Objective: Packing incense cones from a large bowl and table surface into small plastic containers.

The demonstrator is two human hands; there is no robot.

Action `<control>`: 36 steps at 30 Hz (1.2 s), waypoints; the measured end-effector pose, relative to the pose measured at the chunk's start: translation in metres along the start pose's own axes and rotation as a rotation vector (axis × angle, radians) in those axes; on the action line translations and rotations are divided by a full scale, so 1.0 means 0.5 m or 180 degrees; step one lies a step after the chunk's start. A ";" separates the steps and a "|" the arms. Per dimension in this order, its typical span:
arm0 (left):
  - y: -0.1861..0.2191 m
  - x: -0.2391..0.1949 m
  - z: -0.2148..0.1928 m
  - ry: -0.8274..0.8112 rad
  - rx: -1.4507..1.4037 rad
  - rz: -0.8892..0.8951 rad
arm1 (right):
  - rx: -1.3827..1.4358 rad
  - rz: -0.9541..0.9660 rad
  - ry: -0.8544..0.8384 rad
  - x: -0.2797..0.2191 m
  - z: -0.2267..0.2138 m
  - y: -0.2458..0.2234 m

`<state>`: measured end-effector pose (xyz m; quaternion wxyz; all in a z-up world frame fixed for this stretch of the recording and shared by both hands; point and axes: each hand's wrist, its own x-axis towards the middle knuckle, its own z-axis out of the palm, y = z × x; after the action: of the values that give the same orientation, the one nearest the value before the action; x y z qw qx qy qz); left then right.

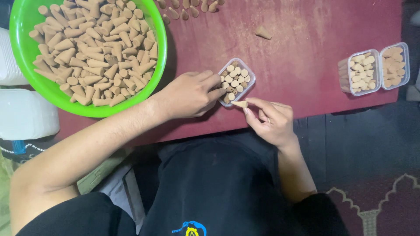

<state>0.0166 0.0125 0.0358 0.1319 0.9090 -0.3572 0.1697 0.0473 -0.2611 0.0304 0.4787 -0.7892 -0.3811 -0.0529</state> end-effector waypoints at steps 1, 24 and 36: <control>0.000 -0.001 -0.002 0.0021 -0.0105 -0.0033 | -0.0059 -0.0044 -0.0024 0.010 0.007 -0.012; 0.016 -0.016 0.021 0.0334 -0.1990 -0.1747 | -0.0430 0.0187 -0.1095 0.083 0.034 -0.056; 0.037 -0.017 0.040 0.0690 -0.2926 -0.2705 | 0.0124 0.1056 -0.0729 0.092 0.067 -0.049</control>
<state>0.0022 -0.0028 0.0167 0.5999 0.7996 0.0138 0.0229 0.0543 -0.2029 0.0505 0.4495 -0.8326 -0.2989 0.1241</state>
